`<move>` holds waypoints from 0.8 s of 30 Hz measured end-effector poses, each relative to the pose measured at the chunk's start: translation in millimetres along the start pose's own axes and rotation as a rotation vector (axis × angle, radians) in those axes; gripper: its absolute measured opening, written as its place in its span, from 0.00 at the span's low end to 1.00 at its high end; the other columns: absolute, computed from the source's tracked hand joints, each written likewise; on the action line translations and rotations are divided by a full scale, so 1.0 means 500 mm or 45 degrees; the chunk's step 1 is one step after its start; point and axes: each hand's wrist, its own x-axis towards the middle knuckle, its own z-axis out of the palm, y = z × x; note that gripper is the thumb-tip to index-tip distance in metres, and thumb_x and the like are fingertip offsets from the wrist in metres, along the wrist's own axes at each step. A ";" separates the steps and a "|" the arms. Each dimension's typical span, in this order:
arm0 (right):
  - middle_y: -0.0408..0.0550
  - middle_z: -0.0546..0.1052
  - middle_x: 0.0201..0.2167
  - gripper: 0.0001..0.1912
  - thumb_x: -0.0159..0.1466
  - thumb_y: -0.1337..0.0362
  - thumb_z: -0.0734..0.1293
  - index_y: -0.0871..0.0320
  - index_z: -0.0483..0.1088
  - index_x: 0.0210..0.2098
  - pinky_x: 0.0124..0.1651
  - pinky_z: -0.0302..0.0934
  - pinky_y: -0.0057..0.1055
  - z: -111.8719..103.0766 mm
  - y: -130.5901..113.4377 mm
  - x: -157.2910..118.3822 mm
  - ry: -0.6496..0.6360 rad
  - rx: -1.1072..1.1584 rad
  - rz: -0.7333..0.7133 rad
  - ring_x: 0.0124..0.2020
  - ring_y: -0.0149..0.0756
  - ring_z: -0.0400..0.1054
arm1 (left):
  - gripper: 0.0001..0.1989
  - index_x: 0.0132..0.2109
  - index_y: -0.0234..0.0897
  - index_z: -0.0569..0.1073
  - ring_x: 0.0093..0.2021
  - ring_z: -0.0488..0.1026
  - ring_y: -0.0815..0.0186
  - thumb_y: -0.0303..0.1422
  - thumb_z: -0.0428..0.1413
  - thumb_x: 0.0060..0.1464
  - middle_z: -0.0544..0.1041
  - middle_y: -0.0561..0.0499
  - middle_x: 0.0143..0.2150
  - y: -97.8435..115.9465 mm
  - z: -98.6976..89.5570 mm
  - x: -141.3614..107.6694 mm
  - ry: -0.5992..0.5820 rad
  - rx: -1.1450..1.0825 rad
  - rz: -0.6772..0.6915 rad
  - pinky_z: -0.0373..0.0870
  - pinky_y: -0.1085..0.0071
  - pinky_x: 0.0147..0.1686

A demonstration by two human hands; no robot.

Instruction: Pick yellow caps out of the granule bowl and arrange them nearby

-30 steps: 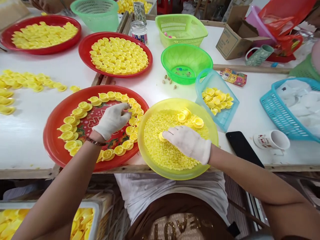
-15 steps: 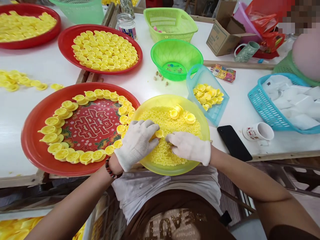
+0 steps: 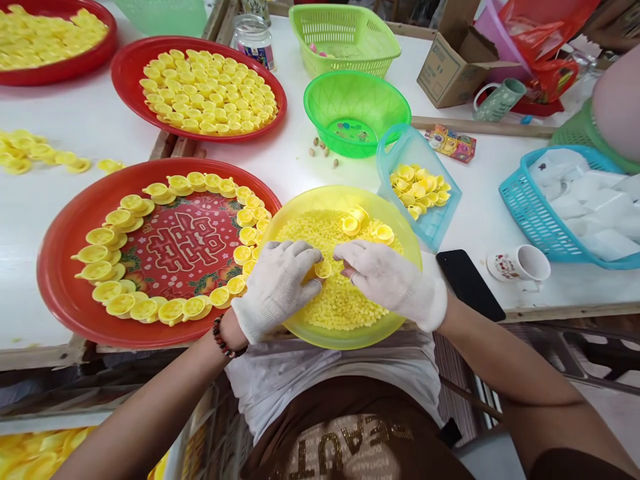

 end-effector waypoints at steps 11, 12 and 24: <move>0.51 0.75 0.39 0.07 0.71 0.68 0.60 0.59 0.70 0.43 0.37 0.61 0.32 -0.002 0.000 -0.003 -0.327 -0.275 0.064 0.37 0.37 0.70 | 0.13 0.47 0.38 0.72 0.43 0.76 0.61 0.38 0.58 0.58 0.79 0.50 0.44 -0.041 -0.025 -0.024 0.427 -0.319 -0.171 0.71 0.63 0.46; 0.52 0.75 0.41 0.08 0.71 0.69 0.59 0.59 0.69 0.44 0.36 0.60 0.32 -0.009 0.007 0.008 -0.239 -0.327 0.089 0.37 0.37 0.70 | 0.14 0.49 0.38 0.73 0.42 0.76 0.62 0.38 0.59 0.58 0.79 0.50 0.43 -0.060 -0.037 -0.025 0.481 -0.309 -0.252 0.72 0.64 0.46; 0.53 0.75 0.37 0.13 0.64 0.78 0.58 0.59 0.69 0.40 0.31 0.55 0.33 -0.011 0.046 0.075 -0.078 -0.618 0.223 0.35 0.40 0.71 | 0.13 0.44 0.33 0.76 0.37 0.71 0.61 0.34 0.55 0.52 0.78 0.44 0.41 -0.319 -0.028 0.025 0.405 -0.168 -0.761 0.69 0.62 0.42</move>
